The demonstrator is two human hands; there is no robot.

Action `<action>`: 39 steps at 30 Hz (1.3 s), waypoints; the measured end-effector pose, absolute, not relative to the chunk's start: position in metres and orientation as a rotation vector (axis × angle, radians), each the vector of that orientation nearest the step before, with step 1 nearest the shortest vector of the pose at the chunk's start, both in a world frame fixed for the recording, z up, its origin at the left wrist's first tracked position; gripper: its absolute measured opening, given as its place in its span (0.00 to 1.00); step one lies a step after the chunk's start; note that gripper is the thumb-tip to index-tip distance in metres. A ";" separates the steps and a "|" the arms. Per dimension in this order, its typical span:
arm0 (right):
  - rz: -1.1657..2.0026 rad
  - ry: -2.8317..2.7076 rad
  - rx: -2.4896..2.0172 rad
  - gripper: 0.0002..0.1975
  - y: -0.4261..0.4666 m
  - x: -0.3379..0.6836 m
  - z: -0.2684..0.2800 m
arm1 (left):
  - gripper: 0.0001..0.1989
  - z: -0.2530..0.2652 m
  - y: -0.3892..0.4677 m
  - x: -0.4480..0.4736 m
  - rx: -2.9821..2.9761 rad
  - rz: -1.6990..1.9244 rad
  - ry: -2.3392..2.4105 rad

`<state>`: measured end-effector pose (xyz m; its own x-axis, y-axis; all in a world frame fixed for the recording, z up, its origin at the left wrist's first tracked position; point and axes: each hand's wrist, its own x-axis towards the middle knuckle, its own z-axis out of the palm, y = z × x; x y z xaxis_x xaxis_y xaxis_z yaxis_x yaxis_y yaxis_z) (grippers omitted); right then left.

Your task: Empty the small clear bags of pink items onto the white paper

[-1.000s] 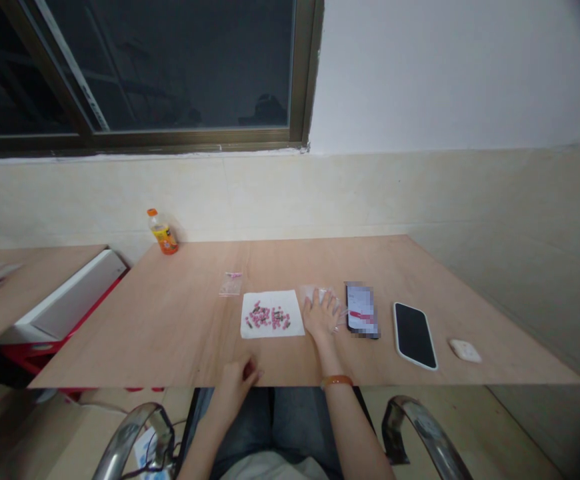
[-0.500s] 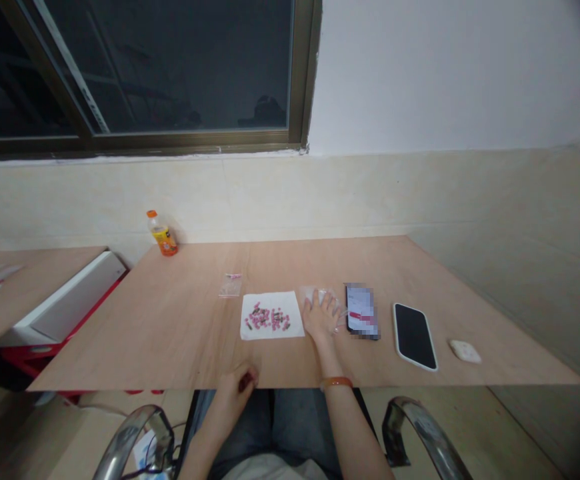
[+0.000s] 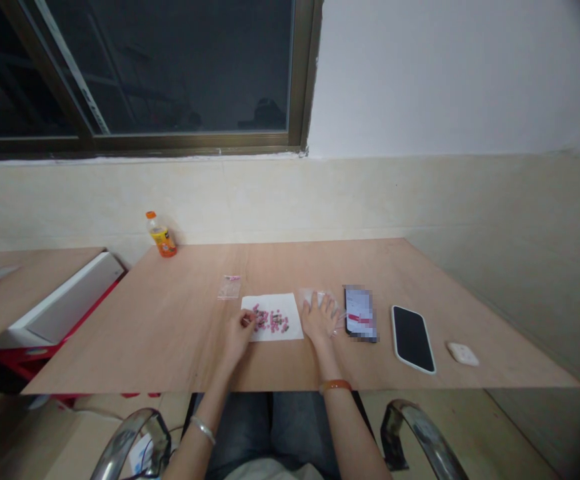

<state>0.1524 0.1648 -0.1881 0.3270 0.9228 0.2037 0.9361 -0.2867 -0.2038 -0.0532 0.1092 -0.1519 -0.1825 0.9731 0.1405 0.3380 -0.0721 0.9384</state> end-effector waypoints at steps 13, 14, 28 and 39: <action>-0.085 -1.657 -2.285 0.26 0.164 0.152 -0.189 | 0.16 -0.144 0.137 -0.069 1.313 1.182 2.039; -0.084 -1.658 -2.283 0.26 0.164 0.152 -0.189 | 0.17 -0.141 0.140 -0.075 1.271 1.155 2.136; 0.282 -1.600 -2.300 0.30 0.172 0.159 -0.170 | 0.26 -0.132 0.186 -0.102 1.103 0.669 2.630; 0.234 -1.458 -1.823 0.25 0.173 0.165 -0.169 | 0.20 -0.139 0.194 -0.112 1.173 0.525 2.673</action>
